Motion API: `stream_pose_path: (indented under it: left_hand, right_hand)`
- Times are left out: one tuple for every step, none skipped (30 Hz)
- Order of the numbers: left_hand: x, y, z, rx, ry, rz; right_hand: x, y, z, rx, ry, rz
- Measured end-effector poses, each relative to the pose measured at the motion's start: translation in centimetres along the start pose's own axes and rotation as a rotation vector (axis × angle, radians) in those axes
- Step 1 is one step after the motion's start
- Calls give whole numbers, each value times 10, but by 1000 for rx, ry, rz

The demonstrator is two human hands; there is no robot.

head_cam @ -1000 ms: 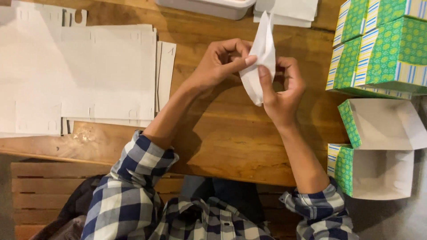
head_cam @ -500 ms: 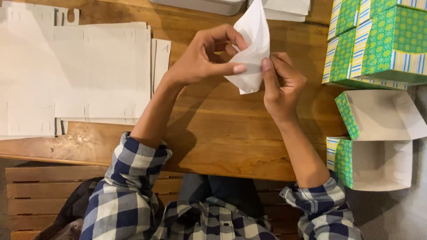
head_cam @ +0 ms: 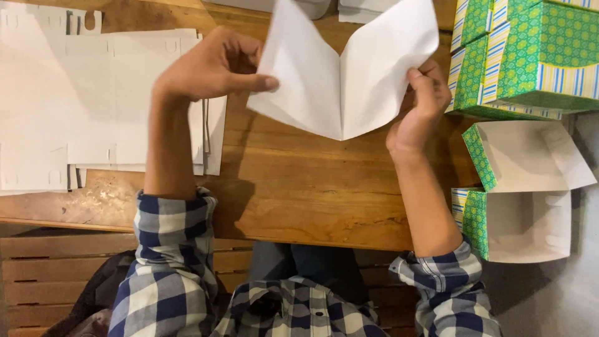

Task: The person is assembling a cardboard box by folding the sides and tucking in the flaps, then proceeds to unfold and smooth out paper napkins on the table.

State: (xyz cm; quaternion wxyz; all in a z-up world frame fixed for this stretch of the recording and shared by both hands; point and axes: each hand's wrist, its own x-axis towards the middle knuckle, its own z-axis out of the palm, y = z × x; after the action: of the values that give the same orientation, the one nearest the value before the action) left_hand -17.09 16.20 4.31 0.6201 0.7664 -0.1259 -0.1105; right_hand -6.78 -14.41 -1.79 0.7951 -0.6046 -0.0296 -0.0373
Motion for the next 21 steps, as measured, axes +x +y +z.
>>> stream_pose_path:
  left_hand:
    - [-4,0,-5,-1,-1,0]
    - [-8,0,-9,142,-81,-99]
    - [-11,0,-14,287,-162,-194]
    - [-9,22,-5,287,-163,-190]
    - [-8,44,3,315,-65,-499]
    - [-8,66,11,337,36,-808]
    - [-10,53,7,335,35,-807]
    - [-13,40,3,429,131,-683]
    - [-14,28,-1,522,229,-552]
    - [-12,7,-4,524,230,-548]
    - [-10,-14,-6,598,479,-424]
    - [-7,-36,-9,665,724,-289]
    - [-1,-42,-4,663,724,-286]
    - [5,-48,0,766,768,-118]
    - [11,-53,4,865,803,57]
    - [23,-53,18,864,804,62]
    - [33,-54,33,814,681,185]
    - [43,-54,47,760,558,305]
    - [47,-45,62,759,557,302]
    - [51,-36,77,798,359,186]
    - [57,-26,92,828,158,72]
  right_hand:
    - [5,4,-3,-1,1,1]
    - [11,8,-7,82,15,48]
    - [18,12,-10,166,29,91]
    - [21,11,-12,165,30,88]
    - [24,10,-13,71,39,116]
    - [27,10,-14,-22,49,143]
    - [29,10,-15,-25,50,144]
    - [30,10,-16,2,56,157]
    - [34,11,-16,33,61,167]
    - [33,6,-14,33,61,163]
    - [31,2,-12,0,92,210]
    - [29,-2,-9,-32,123,256]
    - [30,-3,-10,-34,125,253]
    - [30,-5,-11,-140,69,241]
    - [32,-7,-11,-245,14,226]
    - [35,-4,-16,-245,16,221]
    - [37,0,-22,-375,-70,159]
    - [39,4,-28,-503,-155,96]
    - [38,2,-30,-504,-155,99]
    - [37,0,-32,-610,-245,-36]
    - [37,-3,-35,-716,-335,-170]
